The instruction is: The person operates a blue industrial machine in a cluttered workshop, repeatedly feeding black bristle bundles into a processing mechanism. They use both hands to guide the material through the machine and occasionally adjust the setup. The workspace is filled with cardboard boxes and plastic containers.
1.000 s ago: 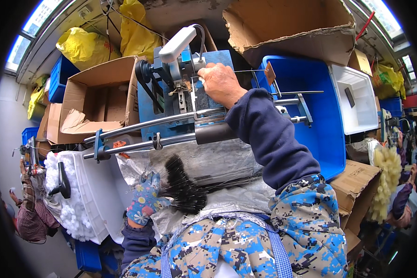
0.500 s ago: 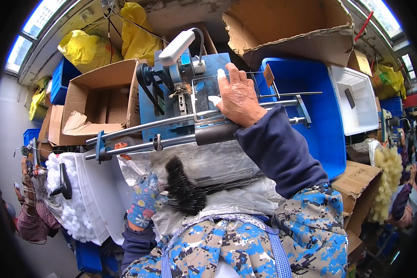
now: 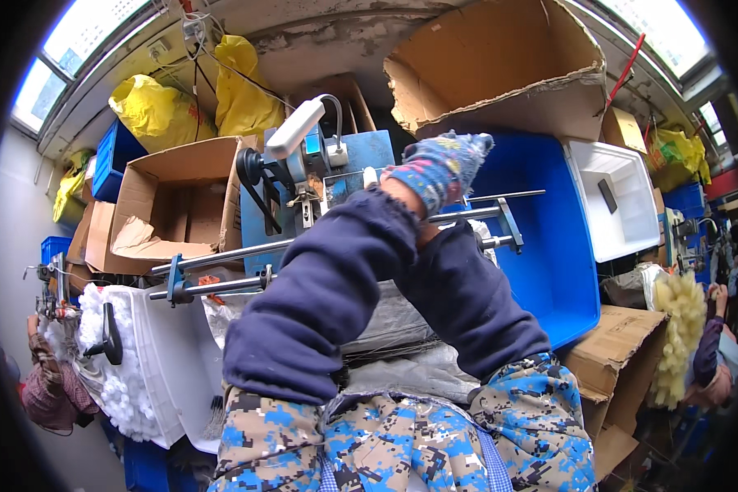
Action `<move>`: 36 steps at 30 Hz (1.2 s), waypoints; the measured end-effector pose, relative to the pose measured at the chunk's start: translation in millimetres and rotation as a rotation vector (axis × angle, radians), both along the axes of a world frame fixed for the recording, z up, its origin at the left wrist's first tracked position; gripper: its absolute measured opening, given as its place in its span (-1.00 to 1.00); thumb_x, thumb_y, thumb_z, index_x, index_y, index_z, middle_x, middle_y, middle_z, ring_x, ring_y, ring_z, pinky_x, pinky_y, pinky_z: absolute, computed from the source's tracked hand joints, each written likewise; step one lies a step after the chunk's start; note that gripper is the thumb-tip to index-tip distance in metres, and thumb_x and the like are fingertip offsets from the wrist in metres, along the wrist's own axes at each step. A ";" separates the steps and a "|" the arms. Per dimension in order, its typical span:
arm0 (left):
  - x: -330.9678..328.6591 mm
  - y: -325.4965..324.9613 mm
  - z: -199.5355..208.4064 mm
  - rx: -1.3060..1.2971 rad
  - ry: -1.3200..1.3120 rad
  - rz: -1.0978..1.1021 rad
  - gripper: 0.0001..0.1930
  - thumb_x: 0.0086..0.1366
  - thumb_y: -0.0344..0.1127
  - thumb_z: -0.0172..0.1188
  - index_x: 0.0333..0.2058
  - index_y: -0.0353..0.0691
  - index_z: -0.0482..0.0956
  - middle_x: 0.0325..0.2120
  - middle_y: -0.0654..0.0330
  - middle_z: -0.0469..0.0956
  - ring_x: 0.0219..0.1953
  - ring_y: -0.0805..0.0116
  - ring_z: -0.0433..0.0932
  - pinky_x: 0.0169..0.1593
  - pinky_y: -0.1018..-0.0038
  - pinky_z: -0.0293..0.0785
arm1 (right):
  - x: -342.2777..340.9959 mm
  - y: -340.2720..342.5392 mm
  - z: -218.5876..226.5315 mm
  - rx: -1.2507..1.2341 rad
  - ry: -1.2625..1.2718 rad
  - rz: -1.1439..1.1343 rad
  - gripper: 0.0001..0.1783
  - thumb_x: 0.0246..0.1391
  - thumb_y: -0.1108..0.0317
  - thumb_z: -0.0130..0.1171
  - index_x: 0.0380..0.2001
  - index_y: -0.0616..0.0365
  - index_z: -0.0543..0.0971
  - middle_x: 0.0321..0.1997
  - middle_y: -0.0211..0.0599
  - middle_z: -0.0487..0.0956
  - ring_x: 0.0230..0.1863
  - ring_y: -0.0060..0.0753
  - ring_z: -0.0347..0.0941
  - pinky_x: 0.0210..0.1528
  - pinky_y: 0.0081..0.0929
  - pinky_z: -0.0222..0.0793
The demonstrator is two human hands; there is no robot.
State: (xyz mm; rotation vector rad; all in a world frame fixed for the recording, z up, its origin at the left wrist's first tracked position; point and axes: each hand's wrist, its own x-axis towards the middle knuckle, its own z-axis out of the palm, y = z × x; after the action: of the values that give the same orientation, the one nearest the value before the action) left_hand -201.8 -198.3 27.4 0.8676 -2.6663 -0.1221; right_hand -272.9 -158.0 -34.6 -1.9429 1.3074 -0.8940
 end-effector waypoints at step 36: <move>7.2 10.7 15.8 0.022 0.566 -0.248 -0.49 0.00 -0.46 0.22 -0.02 -0.23 0.30 -0.46 0.18 0.45 -0.48 0.32 0.51 -0.43 0.50 0.47 | -9.2 13.9 35.7 -0.126 0.742 -0.100 -0.67 -0.04 0.19 0.08 -0.25 0.18 0.50 -0.26 -0.20 0.38 -0.15 -0.20 0.26 -0.17 -0.23 0.09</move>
State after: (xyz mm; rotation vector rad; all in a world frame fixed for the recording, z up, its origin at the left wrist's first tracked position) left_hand -194.6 -187.7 43.2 0.4182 -2.2215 -0.3931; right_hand -282.1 -144.1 1.1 -2.4440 1.7932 -0.2857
